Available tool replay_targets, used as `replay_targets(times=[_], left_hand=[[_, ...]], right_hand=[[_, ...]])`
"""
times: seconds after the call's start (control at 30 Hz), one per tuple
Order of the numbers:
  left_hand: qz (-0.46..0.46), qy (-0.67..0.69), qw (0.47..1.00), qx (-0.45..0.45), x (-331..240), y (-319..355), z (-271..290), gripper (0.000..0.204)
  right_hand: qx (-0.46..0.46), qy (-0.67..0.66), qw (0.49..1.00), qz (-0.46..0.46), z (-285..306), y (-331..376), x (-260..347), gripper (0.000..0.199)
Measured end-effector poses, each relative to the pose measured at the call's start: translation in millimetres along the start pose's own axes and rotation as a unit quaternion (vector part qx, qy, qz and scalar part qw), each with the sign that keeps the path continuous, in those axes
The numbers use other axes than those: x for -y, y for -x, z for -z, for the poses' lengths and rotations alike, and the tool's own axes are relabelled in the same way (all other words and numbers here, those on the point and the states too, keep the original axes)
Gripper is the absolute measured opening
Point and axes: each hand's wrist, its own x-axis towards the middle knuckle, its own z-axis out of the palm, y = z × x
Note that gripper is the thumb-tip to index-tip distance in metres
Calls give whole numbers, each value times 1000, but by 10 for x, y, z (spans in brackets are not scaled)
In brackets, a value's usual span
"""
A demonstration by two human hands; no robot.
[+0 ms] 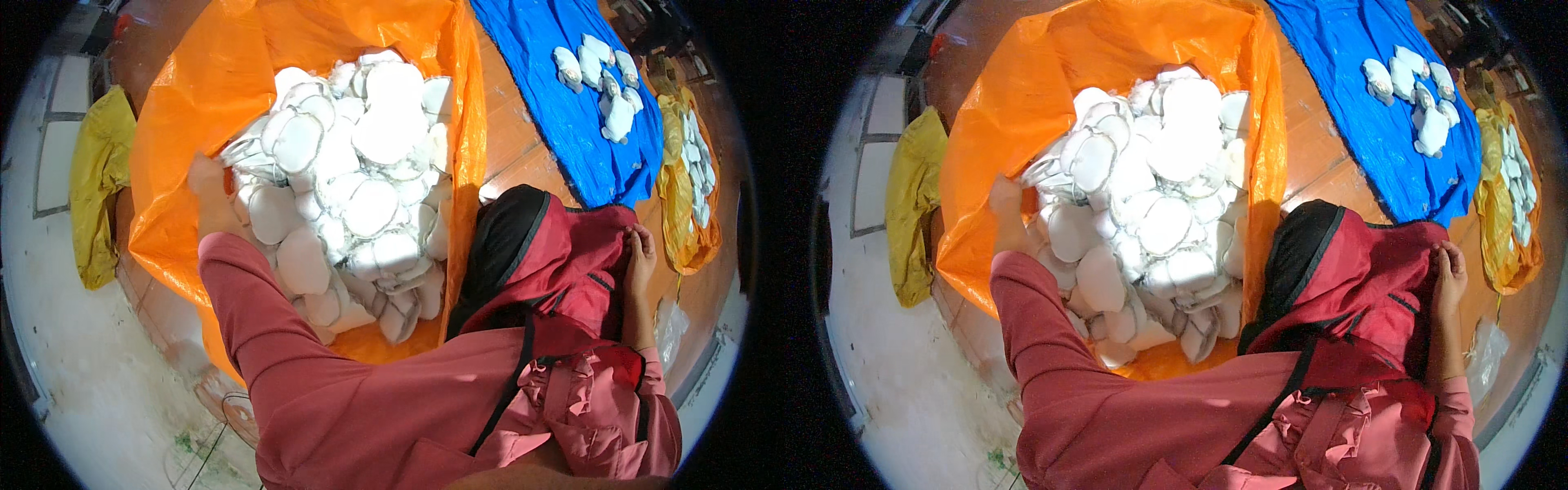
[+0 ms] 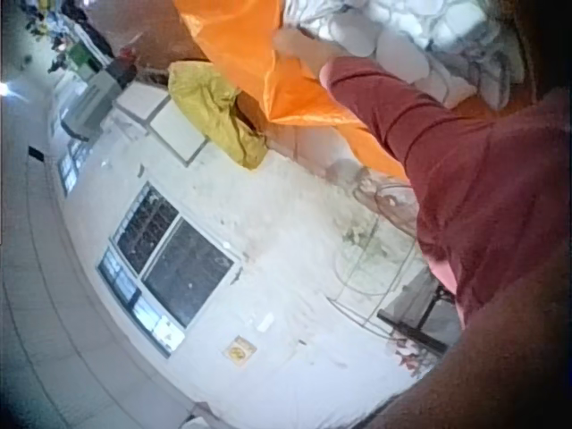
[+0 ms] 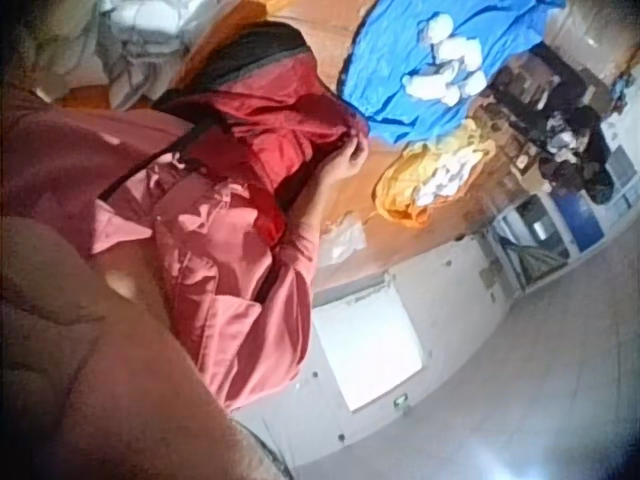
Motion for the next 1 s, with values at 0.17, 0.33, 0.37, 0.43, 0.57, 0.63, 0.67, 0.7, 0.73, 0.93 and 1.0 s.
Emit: replay_targets(times=[0.17, 0.33, 0.37, 0.43, 0.57, 0.63, 0.67, 0.7, 0.73, 0.93, 1.0], left_hand=[[-75, -65, 988, -119, 175, -64, 72, 46], [-81, 64, 966, -239, 228, 729, 115, 40], [-75, 84, 961, -254, 242, 927, 170, 38], [-73, 123, 947, -289, 343, 1326, 313, 40], [-46, 181, 928, -323, 444, 2136, 767, 36], [-73, 190, 911, -358, 441, 2641, 1106, 36], [-86, 194, 900, -380, 421, 2824, 1278, 36], [-69, 207, 897, -383, 388, 2946, 1401, 36], [-50, 218, 896, -384, 363, 3110, 1503, 36], [-122, 202, 899, -368, 220, 3634, 1844, 38], [-169, 210, 857, -440, -58, 3820, 2030, 35]], right_hand=[[-31, 37, 999, 15, -81, 97, 201, 18], [-39, 20, 998, 44, -41, 174, 361, 20], [-28, 9, 999, 42, -65, 196, 343, 21], [-1, -12, 999, 42, -108, 163, 350, 21], [49, -85, 993, 59, -210, 108, 302, 20], [56, -106, 991, 63, -268, 181, 345, 20], [62, -112, 989, 70, -301, 191, 349, 20], [67, -114, 988, 77, -318, 208, 367, 20], [67, -108, 988, 89, -329, 212, 377, 19], [86, -155, 979, 99, -396, 69, 271, 18], [91, -152, 979, 105, -390, 90, 285, 18]])
